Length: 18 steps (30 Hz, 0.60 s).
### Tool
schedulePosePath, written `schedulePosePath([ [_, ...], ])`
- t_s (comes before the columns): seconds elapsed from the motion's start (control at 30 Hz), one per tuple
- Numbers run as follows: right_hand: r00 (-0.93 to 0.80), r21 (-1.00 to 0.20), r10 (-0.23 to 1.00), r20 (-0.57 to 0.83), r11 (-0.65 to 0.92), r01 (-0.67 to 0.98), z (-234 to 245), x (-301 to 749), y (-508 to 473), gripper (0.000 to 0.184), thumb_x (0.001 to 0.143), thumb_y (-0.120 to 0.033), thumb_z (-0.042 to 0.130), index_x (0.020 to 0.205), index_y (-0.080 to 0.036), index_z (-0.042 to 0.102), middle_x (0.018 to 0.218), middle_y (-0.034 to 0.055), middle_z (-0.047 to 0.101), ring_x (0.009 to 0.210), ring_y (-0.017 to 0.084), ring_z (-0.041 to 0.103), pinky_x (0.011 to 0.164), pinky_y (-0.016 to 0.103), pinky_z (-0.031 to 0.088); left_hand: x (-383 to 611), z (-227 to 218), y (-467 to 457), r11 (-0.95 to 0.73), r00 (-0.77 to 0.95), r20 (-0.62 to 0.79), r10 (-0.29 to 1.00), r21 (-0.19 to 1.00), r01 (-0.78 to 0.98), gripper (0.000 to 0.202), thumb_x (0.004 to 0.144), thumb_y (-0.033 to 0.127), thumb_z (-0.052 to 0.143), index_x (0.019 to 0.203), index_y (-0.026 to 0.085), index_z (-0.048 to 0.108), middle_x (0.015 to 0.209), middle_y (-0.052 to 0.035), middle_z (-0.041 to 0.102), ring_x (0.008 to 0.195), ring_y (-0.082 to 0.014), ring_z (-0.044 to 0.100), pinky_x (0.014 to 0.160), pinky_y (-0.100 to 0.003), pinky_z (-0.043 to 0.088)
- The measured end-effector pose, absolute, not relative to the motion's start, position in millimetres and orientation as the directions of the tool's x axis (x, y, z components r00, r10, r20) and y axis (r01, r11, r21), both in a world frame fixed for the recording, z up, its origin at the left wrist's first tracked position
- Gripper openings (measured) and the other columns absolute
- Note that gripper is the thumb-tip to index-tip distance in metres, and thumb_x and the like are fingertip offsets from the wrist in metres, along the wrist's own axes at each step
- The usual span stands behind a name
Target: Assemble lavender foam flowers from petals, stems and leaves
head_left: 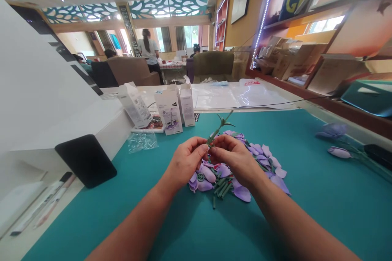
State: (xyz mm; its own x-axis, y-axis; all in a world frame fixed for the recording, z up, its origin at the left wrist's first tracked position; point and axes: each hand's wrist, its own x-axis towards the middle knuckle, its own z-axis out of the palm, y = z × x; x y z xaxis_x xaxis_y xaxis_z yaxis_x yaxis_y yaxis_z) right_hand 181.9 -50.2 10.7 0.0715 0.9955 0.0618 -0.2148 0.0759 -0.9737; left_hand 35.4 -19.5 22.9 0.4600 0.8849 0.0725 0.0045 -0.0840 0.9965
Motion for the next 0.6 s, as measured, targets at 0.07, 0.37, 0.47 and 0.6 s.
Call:
schedulePosePath([
  [0.07,0.086,-0.965,0.995,0.050,0.070,-0.251,7.9,182.3,-52.0,0.034,0.057,-0.038,0.083,0.075,-0.018,0.062,0.064,-0.0021,0.065,0.056,0.012,0.060,0.056,0.026,0.049,36.1,22.9,-21.1,-0.088,0.466,0.069,0.882,0.996,0.018,0.027,0.080,0.034,0.058,0.095,0.013,0.060,0.061,0.0040,0.055,0.044,-0.0051,0.040,0.041,-0.019,0.031],
  [0.37,0.088,-0.917,0.995,0.042,0.074,-0.392,-9.6,191.3,-61.7,0.022,0.064,-0.033,0.081,0.079,-0.020,0.071,0.069,-0.0020,0.067,0.064,0.012,0.063,0.067,0.029,0.054,37.9,17.9,-18.8,-0.016,0.494,0.034,0.869,0.999,-0.041,0.026,0.079,0.035,0.059,0.094,0.013,0.057,0.062,0.0039,0.055,0.042,-0.0046,0.041,0.040,-0.018,0.031],
  [0.47,0.086,-0.907,0.995,0.053,0.084,-0.412,-10.9,191.3,-63.2,0.023,0.063,-0.031,0.082,0.080,-0.020,0.072,0.069,-0.0007,0.069,0.064,0.013,0.064,0.069,0.030,0.054,38.9,18.0,-19.3,-0.015,0.508,0.029,0.861,0.999,-0.032,0.025,0.080,0.035,0.059,0.093,0.014,0.056,0.061,0.0039,0.057,0.041,-0.0046,0.042,0.040,-0.017,0.031],
  [0.6,0.105,-0.900,0.993,0.051,0.091,-0.426,-11.7,191.2,-62.9,0.024,0.061,-0.030,0.084,0.076,-0.019,0.069,0.068,-0.0009,0.069,0.062,0.013,0.065,0.068,0.030,0.053,39.7,17.4,-20.4,-0.016,0.526,0.032,0.850,0.999,-0.034,0.023,0.081,0.035,0.058,0.091,0.015,0.054,0.061,0.0030,0.059,0.041,-0.0051,0.044,0.040,-0.017,0.031],
])
